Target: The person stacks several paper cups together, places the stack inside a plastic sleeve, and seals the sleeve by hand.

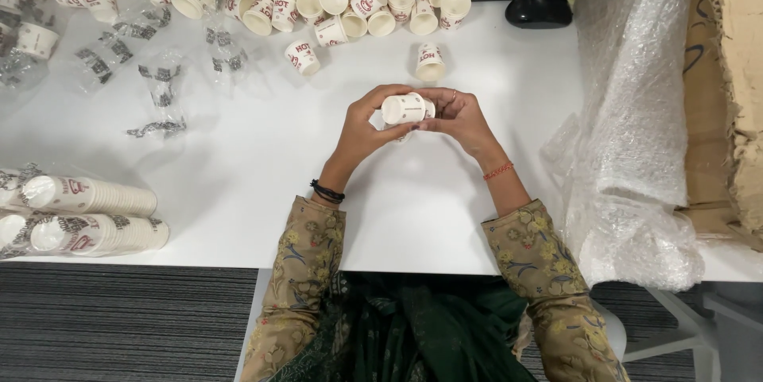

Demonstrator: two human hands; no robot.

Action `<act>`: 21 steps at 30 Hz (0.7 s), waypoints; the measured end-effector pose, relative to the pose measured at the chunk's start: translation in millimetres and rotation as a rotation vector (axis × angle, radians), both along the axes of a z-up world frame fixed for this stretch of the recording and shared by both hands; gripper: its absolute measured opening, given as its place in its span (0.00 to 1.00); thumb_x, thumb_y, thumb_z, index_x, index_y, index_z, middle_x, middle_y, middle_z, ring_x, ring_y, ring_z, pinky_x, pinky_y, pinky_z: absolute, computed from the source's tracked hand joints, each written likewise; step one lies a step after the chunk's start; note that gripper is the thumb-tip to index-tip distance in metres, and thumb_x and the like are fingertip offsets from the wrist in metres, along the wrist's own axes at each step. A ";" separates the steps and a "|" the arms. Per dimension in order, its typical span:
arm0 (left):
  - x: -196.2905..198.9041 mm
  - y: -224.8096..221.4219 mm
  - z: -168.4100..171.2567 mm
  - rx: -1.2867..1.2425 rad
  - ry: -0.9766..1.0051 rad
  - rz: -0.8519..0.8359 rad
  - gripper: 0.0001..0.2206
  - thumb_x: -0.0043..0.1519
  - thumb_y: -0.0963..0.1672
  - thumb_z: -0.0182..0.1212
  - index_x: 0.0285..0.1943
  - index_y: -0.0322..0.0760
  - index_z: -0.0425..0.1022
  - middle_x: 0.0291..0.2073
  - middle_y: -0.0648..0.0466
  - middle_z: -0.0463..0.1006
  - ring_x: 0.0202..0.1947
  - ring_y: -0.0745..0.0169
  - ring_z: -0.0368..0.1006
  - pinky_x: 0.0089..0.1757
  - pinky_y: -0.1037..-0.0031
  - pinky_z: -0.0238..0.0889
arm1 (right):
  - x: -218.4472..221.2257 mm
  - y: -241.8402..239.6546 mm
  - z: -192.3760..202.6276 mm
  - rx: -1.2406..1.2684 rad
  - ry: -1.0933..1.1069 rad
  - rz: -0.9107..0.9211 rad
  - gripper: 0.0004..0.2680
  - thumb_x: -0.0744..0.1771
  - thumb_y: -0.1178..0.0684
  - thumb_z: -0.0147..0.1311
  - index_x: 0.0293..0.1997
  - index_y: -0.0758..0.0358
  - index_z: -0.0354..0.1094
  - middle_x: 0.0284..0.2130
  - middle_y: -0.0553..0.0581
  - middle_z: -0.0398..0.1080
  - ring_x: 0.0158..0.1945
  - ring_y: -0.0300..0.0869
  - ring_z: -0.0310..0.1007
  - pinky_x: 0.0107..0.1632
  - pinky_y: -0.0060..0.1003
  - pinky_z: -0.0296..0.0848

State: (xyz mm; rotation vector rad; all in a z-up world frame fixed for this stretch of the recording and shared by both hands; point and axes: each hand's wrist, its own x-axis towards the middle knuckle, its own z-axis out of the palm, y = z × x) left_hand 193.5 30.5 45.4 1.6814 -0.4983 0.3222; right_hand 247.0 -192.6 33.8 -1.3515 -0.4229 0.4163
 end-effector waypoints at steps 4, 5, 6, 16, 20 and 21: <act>0.1 5.6 2.2 -0.039 -0.021 0.043 0.21 0.56 0.39 0.75 0.59 0.36 0.76 0.54 0.52 0.77 0.55 0.62 0.75 0.55 0.68 0.71 | 3.4 -3.1 4.0 -0.071 -0.028 -0.030 0.20 0.62 0.66 0.65 0.61 0.70 0.69 0.47 0.56 0.78 0.44 0.33 0.78 0.50 0.29 0.79; 0.5 7.5 5.2 -0.063 -0.045 0.068 0.21 0.56 0.39 0.75 0.58 0.36 0.76 0.54 0.52 0.75 0.55 0.63 0.75 0.54 0.70 0.73 | 6.0 -5.5 4.1 -0.103 -0.040 -0.064 0.20 0.62 0.66 0.66 0.61 0.70 0.70 0.46 0.56 0.78 0.43 0.32 0.77 0.49 0.27 0.78; 0.4 10.2 5.9 -0.064 -0.045 0.065 0.21 0.56 0.39 0.75 0.58 0.36 0.76 0.54 0.52 0.75 0.55 0.63 0.75 0.54 0.70 0.73 | 9.7 -8.7 -0.8 -0.103 -0.040 -0.067 0.20 0.62 0.66 0.66 0.61 0.70 0.70 0.46 0.56 0.78 0.43 0.32 0.77 0.49 0.27 0.78; 6.3 18.5 -7.5 0.196 0.078 0.021 0.24 0.49 0.42 0.79 0.54 0.36 0.78 0.51 0.54 0.80 0.55 0.57 0.73 0.56 0.66 0.67 | 1.9 -6.7 13.8 -0.779 -0.553 -0.323 0.18 0.59 0.55 0.74 0.52 0.61 0.77 0.39 0.57 0.72 0.42 0.43 0.69 0.42 0.34 0.73; 8.6 15.8 -12.5 0.105 0.307 -0.113 0.24 0.54 0.43 0.75 0.60 0.38 0.73 0.53 0.57 0.81 0.57 0.61 0.76 0.59 0.67 0.67 | 7.1 -12.1 -2.4 -0.780 -0.728 -0.365 0.16 0.61 0.54 0.71 0.51 0.63 0.73 0.44 0.55 0.70 0.50 0.46 0.69 0.45 0.36 0.75; 8.3 15.3 -13.3 0.106 0.307 -0.114 0.24 0.54 0.43 0.75 0.60 0.38 0.73 0.53 0.57 0.81 0.57 0.61 0.76 0.59 0.67 0.67 | 6.2 -11.1 1.0 -0.780 -0.727 -0.367 0.16 0.61 0.54 0.71 0.51 0.63 0.73 0.44 0.55 0.70 0.50 0.46 0.69 0.45 0.36 0.75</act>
